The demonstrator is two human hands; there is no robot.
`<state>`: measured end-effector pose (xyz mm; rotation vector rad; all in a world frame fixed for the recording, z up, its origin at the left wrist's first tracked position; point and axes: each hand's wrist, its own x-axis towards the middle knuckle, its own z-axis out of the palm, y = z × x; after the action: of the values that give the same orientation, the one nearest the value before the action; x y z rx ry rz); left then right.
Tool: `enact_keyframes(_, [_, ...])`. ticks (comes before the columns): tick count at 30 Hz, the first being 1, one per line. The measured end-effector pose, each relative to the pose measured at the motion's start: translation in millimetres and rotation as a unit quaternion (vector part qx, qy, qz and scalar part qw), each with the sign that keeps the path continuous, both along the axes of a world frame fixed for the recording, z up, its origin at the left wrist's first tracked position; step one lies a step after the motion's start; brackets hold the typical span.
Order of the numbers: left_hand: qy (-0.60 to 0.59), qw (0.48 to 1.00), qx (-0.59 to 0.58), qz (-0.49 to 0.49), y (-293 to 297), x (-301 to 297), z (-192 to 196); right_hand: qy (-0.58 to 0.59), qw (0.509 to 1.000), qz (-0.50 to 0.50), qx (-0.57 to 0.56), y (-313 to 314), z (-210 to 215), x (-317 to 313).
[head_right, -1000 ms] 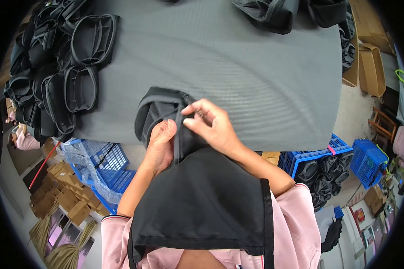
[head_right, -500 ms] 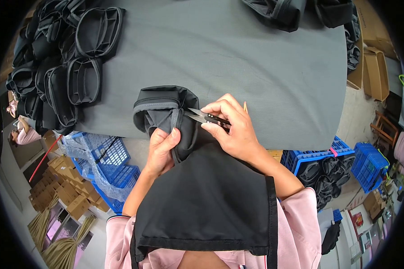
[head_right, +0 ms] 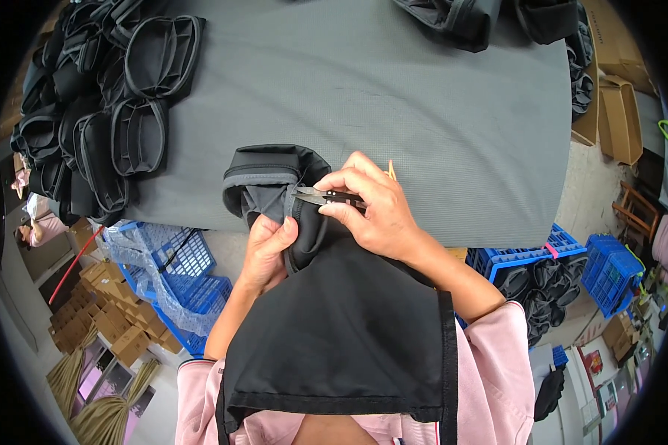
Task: Trimming excess threads from black fabric pouches using small snips and inspecting the finished pieces.
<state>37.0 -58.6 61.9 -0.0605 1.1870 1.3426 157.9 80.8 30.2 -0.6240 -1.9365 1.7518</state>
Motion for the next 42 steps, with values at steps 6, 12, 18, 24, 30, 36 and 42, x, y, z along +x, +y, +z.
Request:
enact_keyframes(6, [-0.002,1.000,-0.002,0.002,-1.5,-2.1,-1.9,-0.030,0.993,-0.016,0.116,1.0,2.4,0.2])
enact_keyframes(12, [-0.021,1.000,-0.004,0.009,2.0,-3.7,-0.5,-0.029,0.997,0.030,0.062,9.9,4.9,5.0])
enact_keyframes(18, [-0.021,1.000,0.002,0.009,2.8,-2.0,1.2,-0.034,0.994,0.024,-0.101,4.9,7.1,2.8])
enact_keyframes(24, [-0.034,0.999,0.014,0.001,1.6,-5.3,-1.2,-0.079,0.995,0.053,0.023,10.0,15.0,-3.3])
enact_keyframes(30, [-0.021,0.999,-0.006,0.032,5.0,-3.9,-1.3,-0.052,0.997,0.011,-0.058,7.0,12.9,2.3])
enact_keyframes(36, [-0.015,1.000,0.010,0.017,1.2,-5.5,-4.2,-0.037,0.967,0.084,-0.239,11.9,6.2,-4.3])
enact_keyframes(42, [-0.018,1.000,0.004,0.020,3.9,-5.0,-0.5,-0.050,0.997,0.047,-0.042,10.2,15.3,-7.7])
